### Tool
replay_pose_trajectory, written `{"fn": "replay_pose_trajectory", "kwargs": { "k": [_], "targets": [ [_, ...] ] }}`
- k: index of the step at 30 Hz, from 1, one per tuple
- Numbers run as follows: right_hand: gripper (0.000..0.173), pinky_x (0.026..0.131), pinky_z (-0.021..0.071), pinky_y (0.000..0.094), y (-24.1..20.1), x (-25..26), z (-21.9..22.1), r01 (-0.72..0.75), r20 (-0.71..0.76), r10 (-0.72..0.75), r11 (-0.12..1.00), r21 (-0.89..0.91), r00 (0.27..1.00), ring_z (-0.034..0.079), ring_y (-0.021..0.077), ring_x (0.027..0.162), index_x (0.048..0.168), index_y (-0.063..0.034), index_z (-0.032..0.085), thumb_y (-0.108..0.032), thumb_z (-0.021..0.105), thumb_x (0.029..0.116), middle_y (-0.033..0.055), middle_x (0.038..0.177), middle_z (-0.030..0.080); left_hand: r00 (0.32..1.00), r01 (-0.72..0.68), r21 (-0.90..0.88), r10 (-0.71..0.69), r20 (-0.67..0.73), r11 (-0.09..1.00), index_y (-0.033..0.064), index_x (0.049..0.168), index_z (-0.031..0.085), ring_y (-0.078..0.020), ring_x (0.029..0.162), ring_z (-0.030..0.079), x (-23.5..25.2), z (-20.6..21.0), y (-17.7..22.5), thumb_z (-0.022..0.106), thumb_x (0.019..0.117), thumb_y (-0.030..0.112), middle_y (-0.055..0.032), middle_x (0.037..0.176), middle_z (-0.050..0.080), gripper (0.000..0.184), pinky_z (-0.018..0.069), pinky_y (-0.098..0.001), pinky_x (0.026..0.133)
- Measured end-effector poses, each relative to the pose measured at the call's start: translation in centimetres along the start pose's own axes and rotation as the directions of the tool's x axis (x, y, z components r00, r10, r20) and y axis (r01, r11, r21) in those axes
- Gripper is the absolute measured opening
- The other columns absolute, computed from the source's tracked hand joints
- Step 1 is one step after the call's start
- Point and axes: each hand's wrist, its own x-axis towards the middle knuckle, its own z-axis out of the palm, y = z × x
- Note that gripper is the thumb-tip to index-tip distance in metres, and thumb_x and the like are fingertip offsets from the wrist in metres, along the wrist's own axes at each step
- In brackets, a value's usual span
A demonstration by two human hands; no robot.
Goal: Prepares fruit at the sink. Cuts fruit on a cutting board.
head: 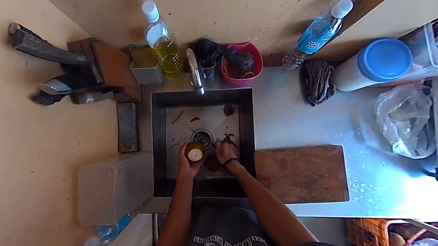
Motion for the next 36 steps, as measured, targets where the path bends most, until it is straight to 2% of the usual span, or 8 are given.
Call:
{"fn": "replay_pose_trajectory", "kwargs": {
  "k": [6, 15, 17, 20, 22, 26, 30, 36],
  "targets": [
    [0.060, 0.094, 0.0501, 0.0577, -3.1, -2.9, 0.0, 0.094, -0.023, -0.101, 0.977, -0.193, 0.995, 0.067, 0.0382, 0.117, 0.109, 0.0008, 0.070, -0.038, 0.025, 0.1101, 0.0224, 0.115, 0.072, 0.989, 0.052, 0.027, -0.048, -0.137, 0.998, 0.0152, 0.142, 0.049, -0.0368, 0.119, 0.058, -1.6, 2.8, -0.4, 0.041, 0.0992, 0.065, -0.0196, 0.137, 0.056, 0.066, 0.0500, -0.0598, 0.093],
    [0.058, 0.085, 0.0521, 0.0583, -3.1, -2.6, 1.4, 0.112, -0.114, -0.137, 0.973, -0.200, 0.984, 0.070, 0.0400, 0.107, 0.098, 0.0014, 0.070, -0.035, 0.027, 0.1087, 0.0227, 0.103, 0.073, 0.964, -0.047, -0.043, 0.034, -0.265, 0.998, 0.0107, 0.138, 0.052, -0.0386, 0.120, 0.057, -1.6, 3.5, -1.1, 0.049, 0.0991, 0.059, -0.0206, 0.135, 0.056, 0.063, 0.0495, -0.0641, 0.091],
    [0.055, 0.087, 0.0520, 0.0595, -2.2, -1.4, 1.5, 0.049, -0.114, -0.066, 0.988, -0.145, 0.991, 0.069, 0.0398, 0.110, 0.103, -0.0006, 0.071, -0.036, 0.029, 0.1084, 0.0226, 0.108, 0.073, 0.954, -0.083, -0.004, 0.079, -0.288, 0.997, 0.0094, 0.140, 0.051, -0.0403, 0.120, 0.056, -2.5, 3.4, -0.7, 0.050, 0.1003, 0.054, -0.0221, 0.138, 0.054, 0.060, 0.0500, -0.0640, 0.091],
    [0.041, 0.095, 0.0512, 0.0623, 0.0, 0.7, 0.4, -0.090, -0.067, 0.085, 0.993, -0.073, 0.994, 0.065, 0.0413, 0.118, 0.122, -0.0062, 0.070, -0.032, 0.042, 0.1082, 0.0226, 0.125, 0.068, 0.961, -0.115, 0.048, 0.123, -0.247, 0.992, 0.0094, 0.142, 0.049, -0.0417, 0.118, 0.057, -4.5, 3.8, 0.8, 0.050, 0.1017, 0.050, -0.0242, 0.138, 0.052, 0.057, 0.0521, -0.0612, 0.089],
    [0.036, 0.091, 0.0527, 0.0621, -0.4, 0.1, 0.3, -0.083, -0.043, 0.081, 0.995, -0.060, 0.996, 0.066, 0.0412, 0.115, 0.117, -0.0065, 0.071, -0.030, 0.046, 0.1069, 0.0220, 0.120, 0.070, 0.976, -0.080, 0.042, 0.087, -0.200, 0.996, 0.0129, 0.145, 0.045, -0.0419, 0.121, 0.055, -4.1, 3.0, 1.4, 0.048, 0.1009, 0.053, -0.0232, 0.142, 0.049, 0.060, 0.0506, -0.0612, 0.092],
    [0.053, 0.092, 0.0523, 0.0601, -4.4, -1.9, -0.4, 0.005, -0.014, -0.006, 0.998, -0.064, 1.000, 0.067, 0.0393, 0.114, 0.111, -0.0023, 0.071, -0.039, 0.032, 0.1107, 0.0224, 0.115, 0.071, 0.977, -0.047, -0.001, 0.046, -0.209, 0.999, 0.0118, 0.146, 0.045, -0.0402, 0.126, 0.054, -1.4, 2.1, 0.8, 0.054, 0.0986, 0.053, -0.0219, 0.144, 0.050, 0.064, 0.0500, -0.0618, 0.098],
    [0.053, 0.083, 0.0533, 0.0592, -5.8, -2.8, 0.8, 0.116, -0.028, -0.123, 0.978, -0.173, 0.992, 0.069, 0.0400, 0.107, 0.105, -0.0014, 0.069, -0.037, 0.030, 0.1100, 0.0224, 0.107, 0.072, 0.972, -0.043, 0.019, 0.046, -0.231, 0.999, 0.0125, 0.141, 0.050, -0.0368, 0.119, 0.058, -0.6, 1.8, 0.2, 0.046, 0.0982, 0.063, -0.0197, 0.136, 0.056, 0.066, 0.0505, -0.0606, 0.092],
    [0.056, 0.085, 0.0529, 0.0585, -5.4, -3.1, 1.3, 0.114, -0.014, -0.119, 0.974, -0.194, 0.993, 0.069, 0.0393, 0.109, 0.104, -0.0020, 0.070, -0.036, 0.027, 0.1101, 0.0215, 0.108, 0.072, 0.959, -0.073, 0.070, 0.089, -0.269, 0.995, 0.0115, 0.139, 0.052, -0.0389, 0.116, 0.059, -0.2, 1.4, 0.0, 0.045, 0.0998, 0.063, -0.0214, 0.133, 0.057, 0.065, 0.0515, -0.0617, 0.088]
  ]
}}
